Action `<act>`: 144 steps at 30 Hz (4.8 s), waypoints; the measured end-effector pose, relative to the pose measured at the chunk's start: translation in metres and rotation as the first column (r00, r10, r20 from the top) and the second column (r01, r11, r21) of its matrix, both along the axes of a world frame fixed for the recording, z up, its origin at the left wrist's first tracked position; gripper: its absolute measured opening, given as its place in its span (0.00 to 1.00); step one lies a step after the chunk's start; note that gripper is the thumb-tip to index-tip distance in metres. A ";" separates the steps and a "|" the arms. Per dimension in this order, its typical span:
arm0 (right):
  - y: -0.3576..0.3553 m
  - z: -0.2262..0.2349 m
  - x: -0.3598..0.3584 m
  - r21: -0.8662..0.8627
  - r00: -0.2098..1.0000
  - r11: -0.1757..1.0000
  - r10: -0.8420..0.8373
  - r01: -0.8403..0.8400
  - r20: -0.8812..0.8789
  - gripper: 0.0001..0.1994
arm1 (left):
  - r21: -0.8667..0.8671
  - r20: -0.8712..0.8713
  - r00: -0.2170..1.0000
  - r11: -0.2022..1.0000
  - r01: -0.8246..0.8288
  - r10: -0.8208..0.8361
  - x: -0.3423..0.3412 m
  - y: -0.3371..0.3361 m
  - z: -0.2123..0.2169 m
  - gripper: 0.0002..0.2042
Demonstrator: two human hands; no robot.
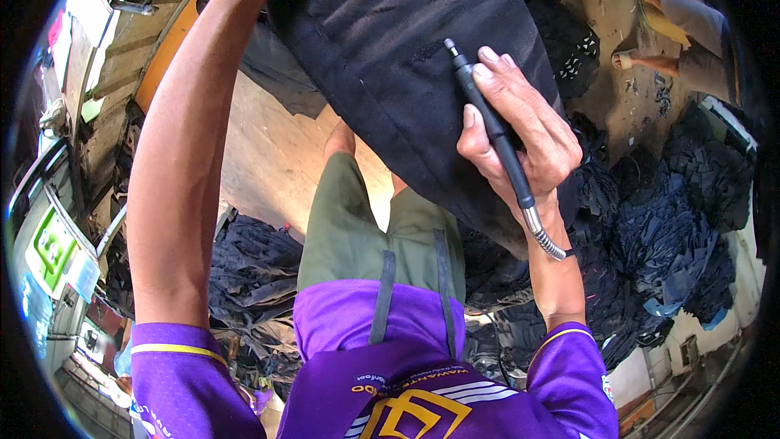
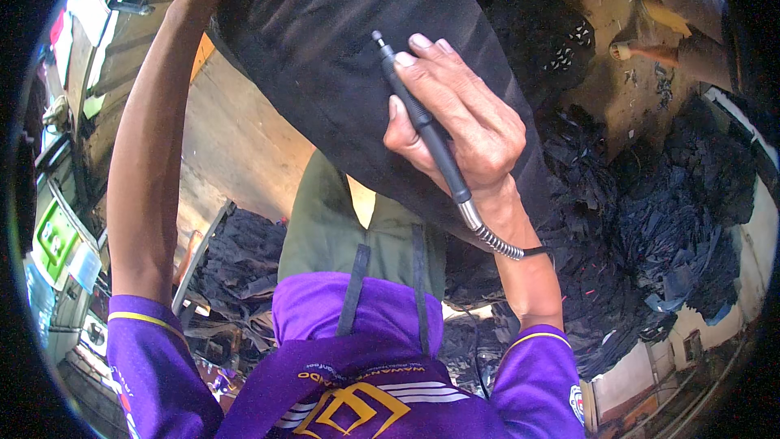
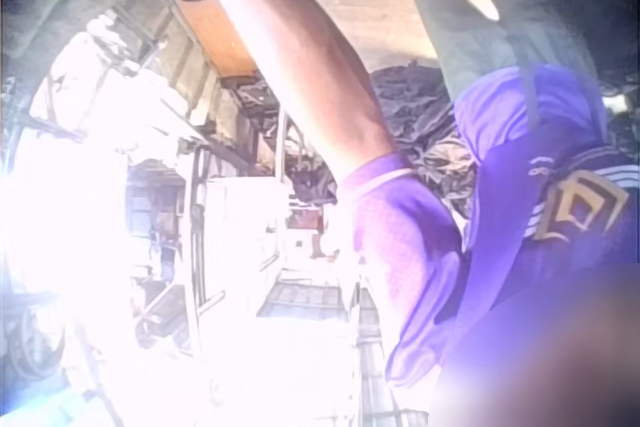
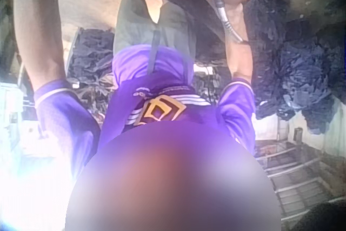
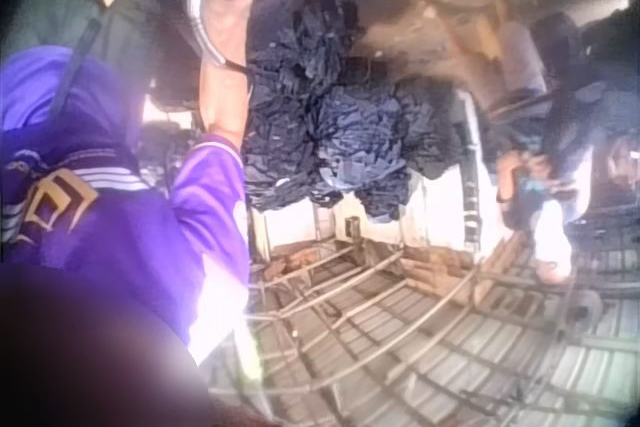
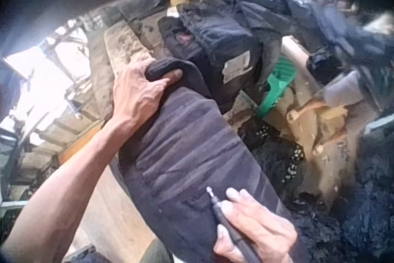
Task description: The person uses a rotary grinding tool to distress a pair of black jeans on a wooden workbench. They repeatedly apply the tool to create worn areas, then lift and reposition the jeans to work on different sections.
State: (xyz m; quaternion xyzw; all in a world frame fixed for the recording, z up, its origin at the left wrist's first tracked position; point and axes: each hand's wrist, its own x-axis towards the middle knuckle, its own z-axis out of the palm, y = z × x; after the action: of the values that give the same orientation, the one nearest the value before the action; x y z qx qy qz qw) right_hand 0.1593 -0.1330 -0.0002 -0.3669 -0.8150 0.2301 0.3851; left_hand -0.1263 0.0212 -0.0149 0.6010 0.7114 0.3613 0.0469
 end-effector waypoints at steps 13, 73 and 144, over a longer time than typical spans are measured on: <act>-0.003 0.000 0.000 -0.017 0.999 0.999 0.031 -0.031 -0.007 0.15 | -0.040 0.059 0.998 0.999 0.003 -0.001 0.002 -0.001 0.002 0.21; 0.001 0.000 -0.002 -0.071 0.999 0.997 0.002 -0.005 -0.036 0.15 | -0.041 0.018 1.000 0.999 -0.012 0.013 0.002 0.000 0.006 0.21; -0.027 0.005 0.004 -0.100 0.998 0.995 -0.035 0.030 -0.047 0.17 | 0.023 0.009 0.999 0.999 0.034 -0.034 -0.002 0.000 0.000 0.22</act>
State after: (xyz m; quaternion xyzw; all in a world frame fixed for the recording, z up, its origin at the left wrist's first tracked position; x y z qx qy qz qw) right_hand 0.1637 -0.1601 0.0047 -0.3929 -0.7869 0.2729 0.3899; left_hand -0.1280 0.0210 -0.0148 0.6117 0.6968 0.3712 0.0494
